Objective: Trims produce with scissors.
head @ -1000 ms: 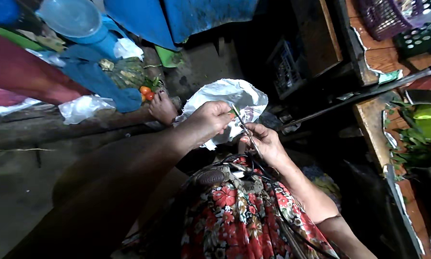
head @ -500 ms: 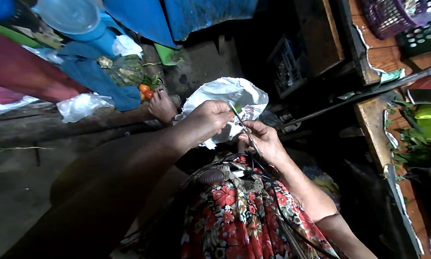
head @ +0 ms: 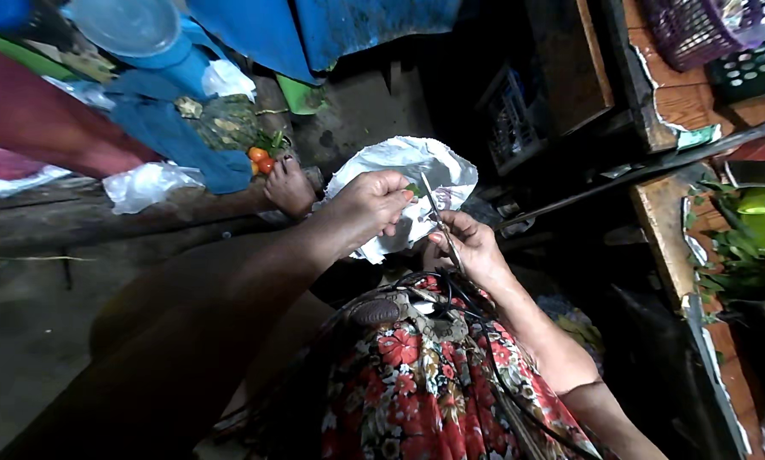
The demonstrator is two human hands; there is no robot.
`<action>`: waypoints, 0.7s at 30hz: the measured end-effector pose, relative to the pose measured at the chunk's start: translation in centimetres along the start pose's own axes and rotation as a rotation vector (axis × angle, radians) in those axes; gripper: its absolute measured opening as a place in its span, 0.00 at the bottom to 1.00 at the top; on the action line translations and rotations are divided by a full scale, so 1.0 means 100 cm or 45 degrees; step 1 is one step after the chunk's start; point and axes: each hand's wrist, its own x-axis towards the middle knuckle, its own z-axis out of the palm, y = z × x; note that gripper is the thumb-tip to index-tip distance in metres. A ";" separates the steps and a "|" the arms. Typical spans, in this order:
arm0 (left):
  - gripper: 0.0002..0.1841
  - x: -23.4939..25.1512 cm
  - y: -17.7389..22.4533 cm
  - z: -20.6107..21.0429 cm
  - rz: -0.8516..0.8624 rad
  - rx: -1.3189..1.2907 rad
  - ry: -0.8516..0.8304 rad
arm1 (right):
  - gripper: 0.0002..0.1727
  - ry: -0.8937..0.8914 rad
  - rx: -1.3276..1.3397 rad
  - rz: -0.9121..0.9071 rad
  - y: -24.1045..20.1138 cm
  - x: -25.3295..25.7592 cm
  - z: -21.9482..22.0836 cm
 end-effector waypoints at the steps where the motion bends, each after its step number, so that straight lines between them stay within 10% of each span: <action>1: 0.11 0.000 0.000 0.000 -0.011 -0.002 0.006 | 0.18 -0.009 -0.007 0.004 0.000 -0.001 0.000; 21: 0.11 0.000 0.002 0.004 -0.072 0.030 0.053 | 0.16 -0.063 0.009 -0.030 -0.015 0.000 0.007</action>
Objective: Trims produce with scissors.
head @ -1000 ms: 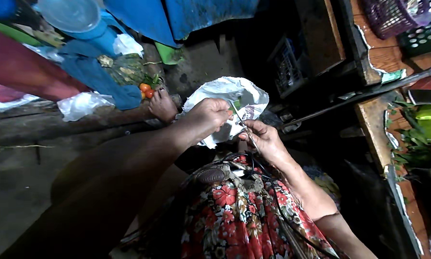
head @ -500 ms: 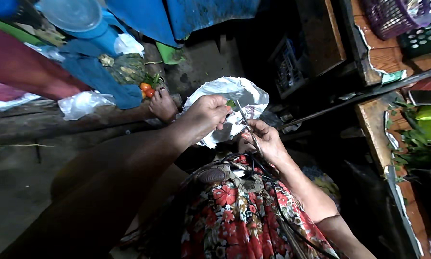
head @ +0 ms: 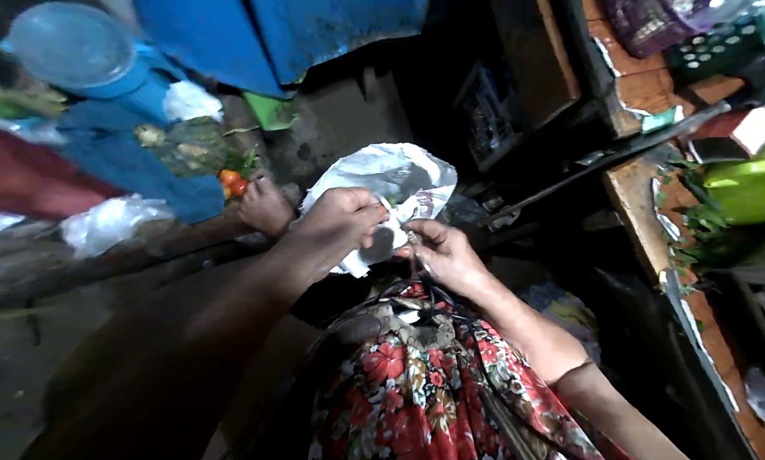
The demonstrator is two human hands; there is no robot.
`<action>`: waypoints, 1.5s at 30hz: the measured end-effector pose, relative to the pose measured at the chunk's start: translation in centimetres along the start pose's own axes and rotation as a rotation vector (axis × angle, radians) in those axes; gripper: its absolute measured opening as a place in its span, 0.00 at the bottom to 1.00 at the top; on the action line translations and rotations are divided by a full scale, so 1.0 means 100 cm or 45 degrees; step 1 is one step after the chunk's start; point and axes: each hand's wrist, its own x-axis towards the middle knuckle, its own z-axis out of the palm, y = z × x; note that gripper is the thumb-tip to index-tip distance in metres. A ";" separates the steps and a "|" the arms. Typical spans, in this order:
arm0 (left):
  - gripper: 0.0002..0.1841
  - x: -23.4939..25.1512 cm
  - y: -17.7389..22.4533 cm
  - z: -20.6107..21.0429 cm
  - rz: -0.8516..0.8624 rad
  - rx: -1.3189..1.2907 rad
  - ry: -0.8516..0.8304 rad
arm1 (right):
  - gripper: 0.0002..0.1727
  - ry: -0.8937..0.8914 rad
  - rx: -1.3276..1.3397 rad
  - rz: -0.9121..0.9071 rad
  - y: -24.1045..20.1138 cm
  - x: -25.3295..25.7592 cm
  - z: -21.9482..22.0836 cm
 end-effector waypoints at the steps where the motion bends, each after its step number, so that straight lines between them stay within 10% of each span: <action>1: 0.10 0.001 -0.002 -0.001 -0.005 -0.022 -0.012 | 0.16 -0.005 -0.003 -0.029 0.000 0.001 0.000; 31: 0.09 0.016 0.007 0.009 -0.043 0.006 -0.039 | 0.17 0.032 0.000 -0.062 -0.017 -0.005 -0.031; 37: 0.26 0.020 0.012 0.002 -0.093 0.559 -0.151 | 0.20 0.332 -0.722 -0.100 -0.011 -0.030 -0.092; 45: 0.24 0.027 0.017 -0.037 0.236 0.622 0.086 | 0.18 0.860 -1.396 0.112 0.000 -0.068 -0.247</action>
